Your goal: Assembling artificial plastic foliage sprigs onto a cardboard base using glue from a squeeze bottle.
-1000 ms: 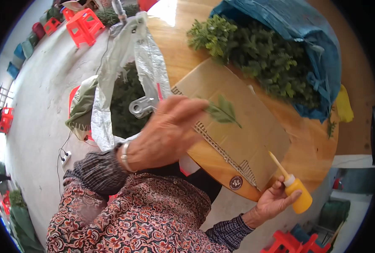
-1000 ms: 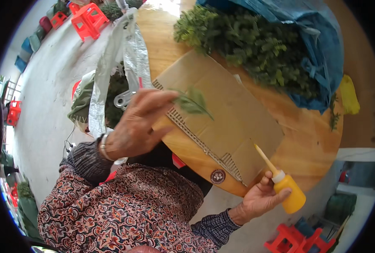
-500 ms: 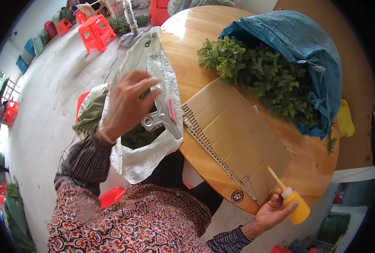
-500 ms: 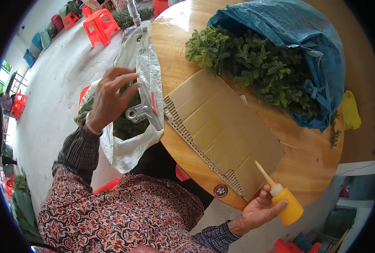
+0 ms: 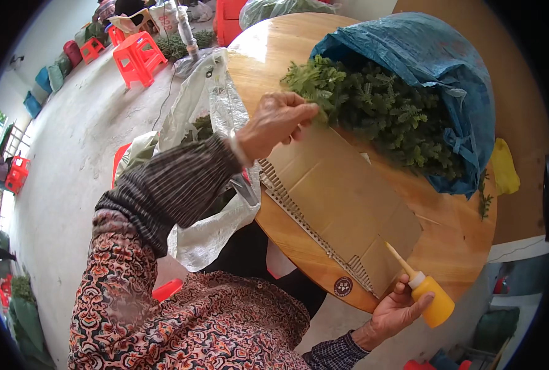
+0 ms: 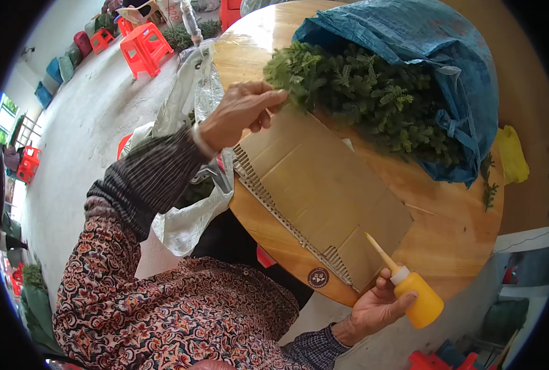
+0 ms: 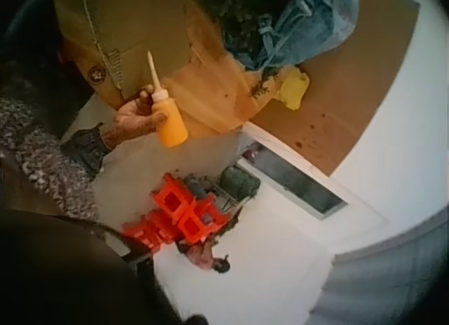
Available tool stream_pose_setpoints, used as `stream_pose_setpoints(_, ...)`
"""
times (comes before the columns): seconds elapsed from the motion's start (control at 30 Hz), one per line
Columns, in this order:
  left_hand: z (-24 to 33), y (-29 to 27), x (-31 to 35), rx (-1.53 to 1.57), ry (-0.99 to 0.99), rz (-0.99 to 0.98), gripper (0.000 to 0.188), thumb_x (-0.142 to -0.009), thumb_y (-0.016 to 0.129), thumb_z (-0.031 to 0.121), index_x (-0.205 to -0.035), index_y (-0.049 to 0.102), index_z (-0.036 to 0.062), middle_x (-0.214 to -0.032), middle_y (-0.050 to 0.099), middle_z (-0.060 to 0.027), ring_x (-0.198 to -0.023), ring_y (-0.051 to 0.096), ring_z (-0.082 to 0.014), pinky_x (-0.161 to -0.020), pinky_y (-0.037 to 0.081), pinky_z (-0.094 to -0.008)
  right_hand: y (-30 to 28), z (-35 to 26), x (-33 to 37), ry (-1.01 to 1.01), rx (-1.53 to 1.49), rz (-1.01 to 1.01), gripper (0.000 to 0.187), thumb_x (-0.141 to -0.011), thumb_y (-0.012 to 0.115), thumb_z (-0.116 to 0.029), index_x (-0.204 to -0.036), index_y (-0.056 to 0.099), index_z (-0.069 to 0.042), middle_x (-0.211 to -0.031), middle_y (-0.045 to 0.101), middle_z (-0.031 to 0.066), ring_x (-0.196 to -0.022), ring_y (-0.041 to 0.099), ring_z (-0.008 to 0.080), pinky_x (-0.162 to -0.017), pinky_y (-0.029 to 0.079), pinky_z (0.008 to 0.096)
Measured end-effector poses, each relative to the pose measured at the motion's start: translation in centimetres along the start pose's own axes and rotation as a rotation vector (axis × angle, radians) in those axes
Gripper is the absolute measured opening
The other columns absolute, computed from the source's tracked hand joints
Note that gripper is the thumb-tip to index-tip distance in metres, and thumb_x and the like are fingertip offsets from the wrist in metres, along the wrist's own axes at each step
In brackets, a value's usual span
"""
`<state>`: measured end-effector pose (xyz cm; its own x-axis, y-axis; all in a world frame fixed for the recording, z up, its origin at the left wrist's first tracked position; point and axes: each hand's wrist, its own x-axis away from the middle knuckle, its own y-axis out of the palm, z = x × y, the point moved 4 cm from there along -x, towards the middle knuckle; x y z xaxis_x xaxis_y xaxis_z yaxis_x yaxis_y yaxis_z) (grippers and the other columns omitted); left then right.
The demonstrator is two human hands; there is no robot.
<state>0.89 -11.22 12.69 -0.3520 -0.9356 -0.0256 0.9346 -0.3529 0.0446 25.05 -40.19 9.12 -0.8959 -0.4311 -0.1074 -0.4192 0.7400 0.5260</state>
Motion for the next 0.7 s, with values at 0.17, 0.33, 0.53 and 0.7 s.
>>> stream_pose_setpoints(0.17, -1.2, 3.2, 4.6, 0.03, -0.033, -0.448, 0.015, -0.085, 0.067, 0.018, -0.085, 0.064, 0.0037, -0.066, 0.059, -0.0015, -0.047, 0.049, -0.0058, -0.042, 0.038, -0.0169, -0.8, 1.0, -1.2, 0.008, -0.018, -0.007, 0.047, -0.089, 0.061, -0.038, -0.114, 0.053, 0.001, -0.094, 0.063, 0.0142, -0.068, 0.061, 0.0166, -0.062, 0.051, 0.0186)
stream_pose_setpoints(0.33, -4.6, 5.2, 6.7, -0.291, -0.087, -0.667, 0.015, -0.083, 0.069, 0.014, -0.093, 0.066, 0.004, -0.071, 0.059, -0.0033, -0.053, 0.048, -0.0073, -0.049, 0.039, -0.0193, -2.1, 2.4, -1.7, 0.043, -0.033, -0.036, 0.05, -0.089, 0.061, -0.039, -0.116, 0.052, 0.001, -0.094, 0.063, 0.0155, -0.069, 0.062, 0.018, -0.061, 0.051, 0.0192)
stream_pose_setpoints(0.53, -4.3, 5.5, 6.4, -0.733, 0.405, -0.363, 0.023, -0.08, 0.069, 0.012, -0.101, 0.066, 0.0058, -0.086, 0.057, -0.0061, -0.064, 0.047, -0.0105, -0.056, 0.04, -0.0225, -1.2, 2.6, -2.2, 0.079, -0.099, -0.155, 0.053, -0.089, 0.06, -0.042, -0.12, 0.051, 0.0, -0.099, 0.061, 0.0183, -0.071, 0.063, 0.02, -0.059, 0.051, 0.0194)
stream_pose_setpoints(0.7, -4.3, 6.4, 9.3, -0.884, 0.819, -0.046, 0.04, -0.079, 0.07, 0.019, -0.115, 0.06, 0.0074, -0.106, 0.048, -0.0097, -0.079, 0.046, -0.0155, -0.061, 0.042, -0.028, 2.1, 2.2, -2.7, 0.127, -0.151, -0.24, 0.056, -0.089, 0.059, -0.044, -0.124, 0.048, -0.001, -0.104, 0.06, 0.0206, -0.072, 0.063, 0.0209, -0.058, 0.051, 0.0194)
